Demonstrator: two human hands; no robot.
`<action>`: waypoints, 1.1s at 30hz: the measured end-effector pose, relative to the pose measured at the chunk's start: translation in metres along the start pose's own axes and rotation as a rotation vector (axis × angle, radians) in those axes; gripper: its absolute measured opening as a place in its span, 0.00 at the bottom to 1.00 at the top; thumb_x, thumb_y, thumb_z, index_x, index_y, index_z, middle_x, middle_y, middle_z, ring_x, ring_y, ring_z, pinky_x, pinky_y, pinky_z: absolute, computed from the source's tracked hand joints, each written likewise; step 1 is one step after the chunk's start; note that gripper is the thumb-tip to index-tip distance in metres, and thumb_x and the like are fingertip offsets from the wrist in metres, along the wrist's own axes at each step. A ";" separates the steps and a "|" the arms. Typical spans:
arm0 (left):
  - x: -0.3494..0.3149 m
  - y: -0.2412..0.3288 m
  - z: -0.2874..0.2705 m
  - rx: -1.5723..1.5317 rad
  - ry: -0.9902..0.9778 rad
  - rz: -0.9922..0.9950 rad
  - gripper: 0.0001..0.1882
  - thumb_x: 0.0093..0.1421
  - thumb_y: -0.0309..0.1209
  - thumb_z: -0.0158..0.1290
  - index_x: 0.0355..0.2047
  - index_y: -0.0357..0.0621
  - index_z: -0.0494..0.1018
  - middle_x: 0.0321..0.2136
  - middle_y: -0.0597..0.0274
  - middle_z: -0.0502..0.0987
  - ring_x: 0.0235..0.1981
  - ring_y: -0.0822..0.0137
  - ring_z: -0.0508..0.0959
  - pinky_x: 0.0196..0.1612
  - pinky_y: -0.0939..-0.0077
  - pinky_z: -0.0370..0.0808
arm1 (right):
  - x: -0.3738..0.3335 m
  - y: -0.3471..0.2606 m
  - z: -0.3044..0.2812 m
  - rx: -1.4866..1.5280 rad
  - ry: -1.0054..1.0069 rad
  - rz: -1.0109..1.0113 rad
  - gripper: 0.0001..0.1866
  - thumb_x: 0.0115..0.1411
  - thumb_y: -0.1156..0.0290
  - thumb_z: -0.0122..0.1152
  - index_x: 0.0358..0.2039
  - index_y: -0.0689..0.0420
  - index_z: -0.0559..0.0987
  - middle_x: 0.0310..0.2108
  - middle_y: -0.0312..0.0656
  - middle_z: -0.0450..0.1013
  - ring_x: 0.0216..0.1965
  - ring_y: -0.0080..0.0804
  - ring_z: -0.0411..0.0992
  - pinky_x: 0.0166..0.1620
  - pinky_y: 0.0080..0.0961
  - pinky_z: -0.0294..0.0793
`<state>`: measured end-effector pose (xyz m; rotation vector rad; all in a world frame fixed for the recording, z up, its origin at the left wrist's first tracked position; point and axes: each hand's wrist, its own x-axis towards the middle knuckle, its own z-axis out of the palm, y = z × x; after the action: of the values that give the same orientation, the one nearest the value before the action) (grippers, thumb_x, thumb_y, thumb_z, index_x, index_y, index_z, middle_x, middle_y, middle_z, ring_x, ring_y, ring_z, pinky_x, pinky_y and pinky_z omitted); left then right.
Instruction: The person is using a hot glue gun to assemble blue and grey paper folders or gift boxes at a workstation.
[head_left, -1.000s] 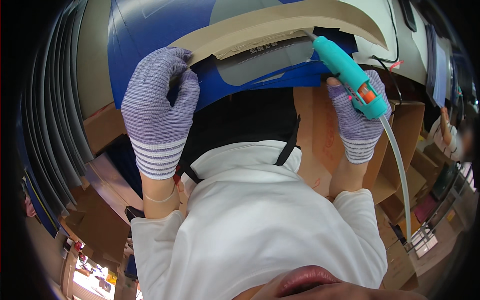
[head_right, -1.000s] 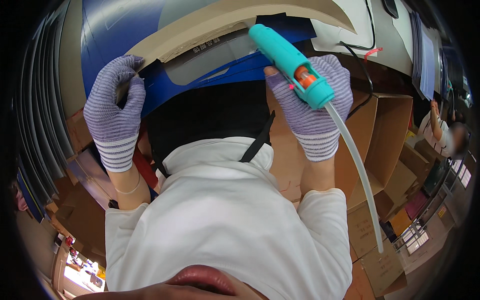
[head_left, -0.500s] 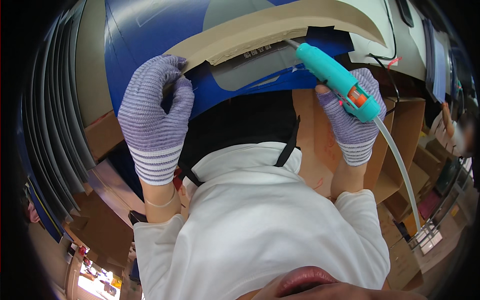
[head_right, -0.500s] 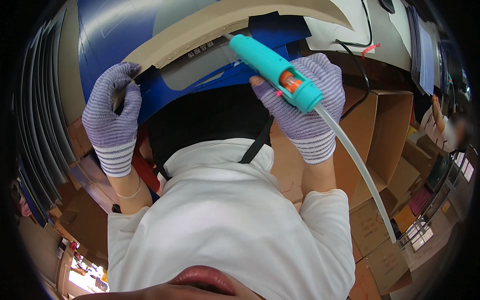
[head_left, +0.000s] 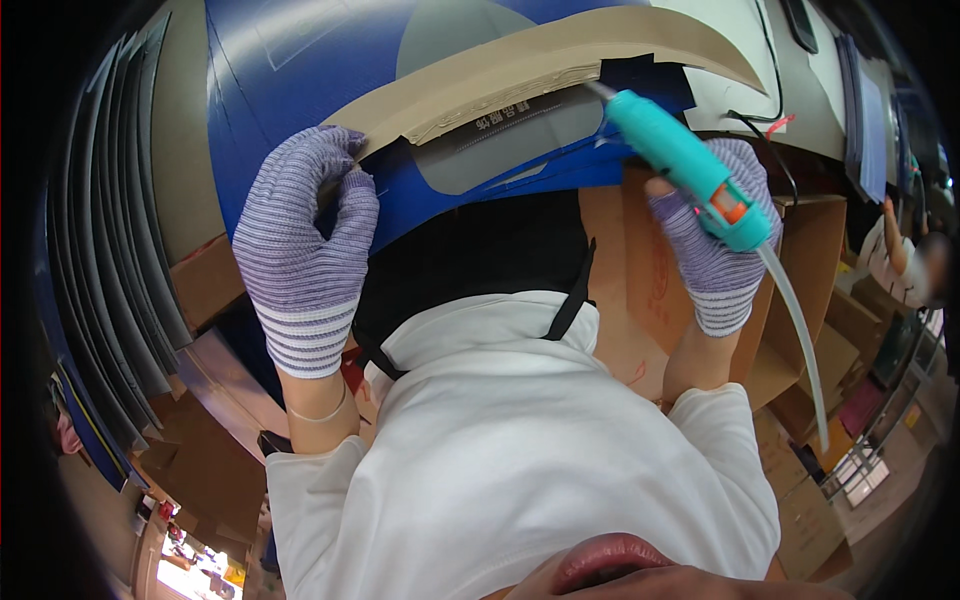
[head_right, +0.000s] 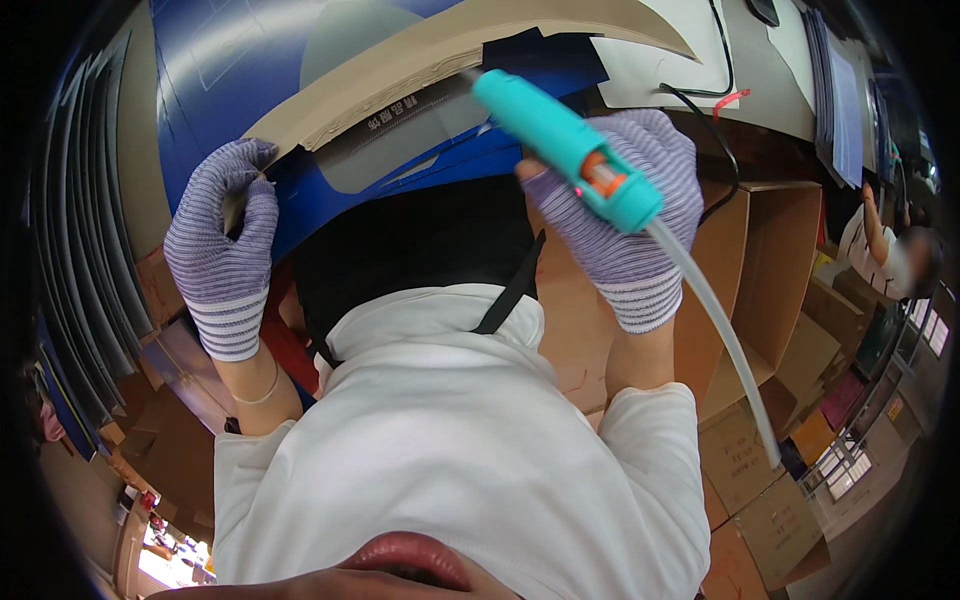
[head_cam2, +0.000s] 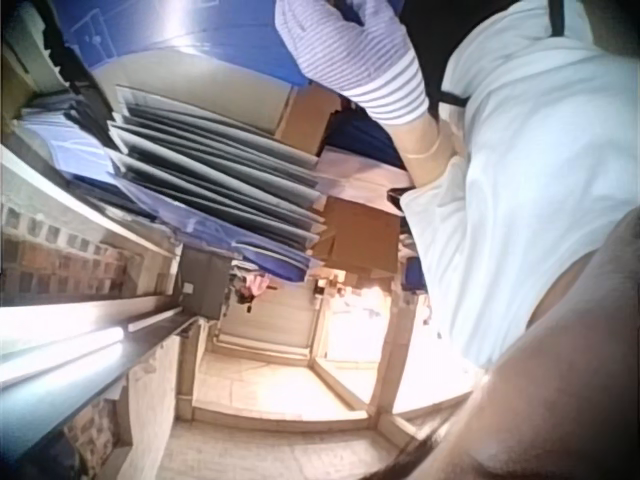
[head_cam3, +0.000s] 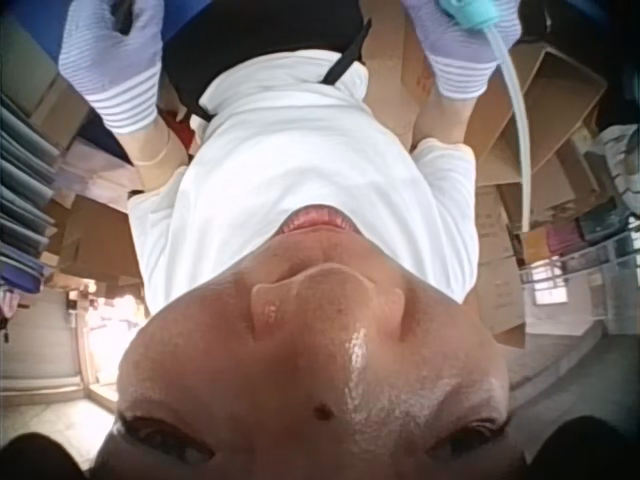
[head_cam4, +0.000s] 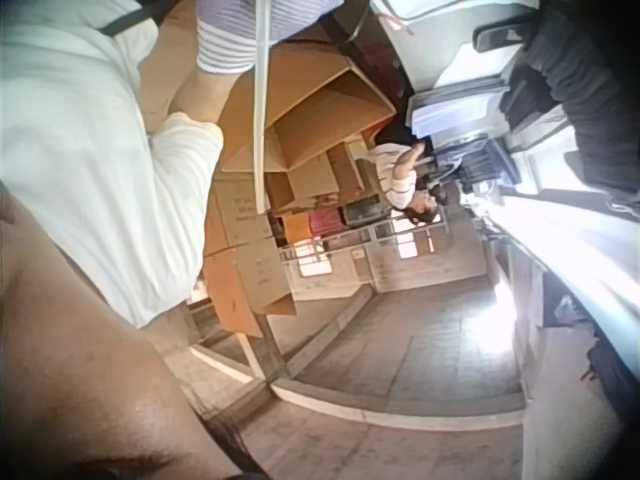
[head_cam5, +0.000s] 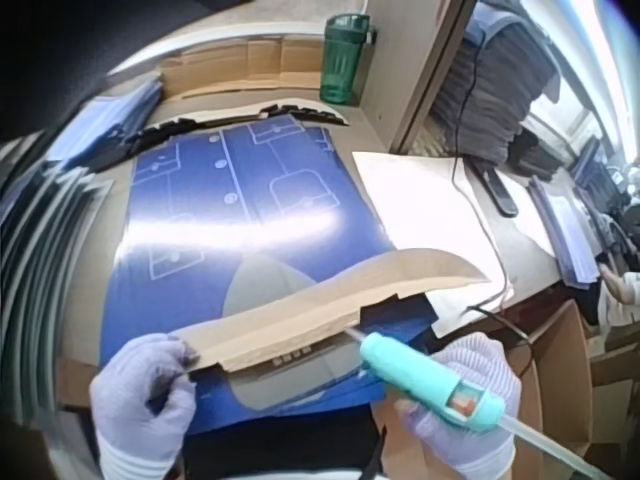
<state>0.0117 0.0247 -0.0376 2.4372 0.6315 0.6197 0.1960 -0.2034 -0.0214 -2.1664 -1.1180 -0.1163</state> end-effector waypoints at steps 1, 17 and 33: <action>0.001 0.001 0.000 -0.002 -0.004 -0.008 0.11 0.53 0.19 0.58 0.38 0.39 0.79 0.38 0.53 0.80 0.42 0.59 0.81 0.49 0.67 0.77 | 0.002 0.005 0.000 -0.058 -0.027 -0.122 0.16 0.48 0.62 0.76 0.32 0.57 0.80 0.27 0.39 0.74 0.31 0.35 0.73 0.37 0.27 0.71; 0.002 0.000 -0.006 -0.126 0.081 -0.080 0.09 0.54 0.17 0.57 0.36 0.39 0.78 0.35 0.56 0.80 0.37 0.64 0.82 0.45 0.73 0.78 | 0.012 0.042 -0.021 -0.123 0.025 0.087 0.13 0.52 0.71 0.72 0.36 0.60 0.79 0.30 0.36 0.74 0.31 0.26 0.72 0.38 0.21 0.70; 0.049 -0.012 -0.073 -0.182 -0.510 -0.185 0.05 0.59 0.21 0.53 0.35 0.34 0.74 0.23 0.59 0.75 0.26 0.72 0.73 0.35 0.79 0.73 | 0.125 0.161 -0.020 -0.283 0.092 0.275 0.30 0.56 0.44 0.62 0.41 0.63 0.79 0.33 0.49 0.77 0.36 0.41 0.75 0.42 0.34 0.70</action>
<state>0.0067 0.0882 0.0237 2.2055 0.5475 -0.0263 0.3992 -0.1928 -0.0461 -2.5158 -0.7801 -0.2608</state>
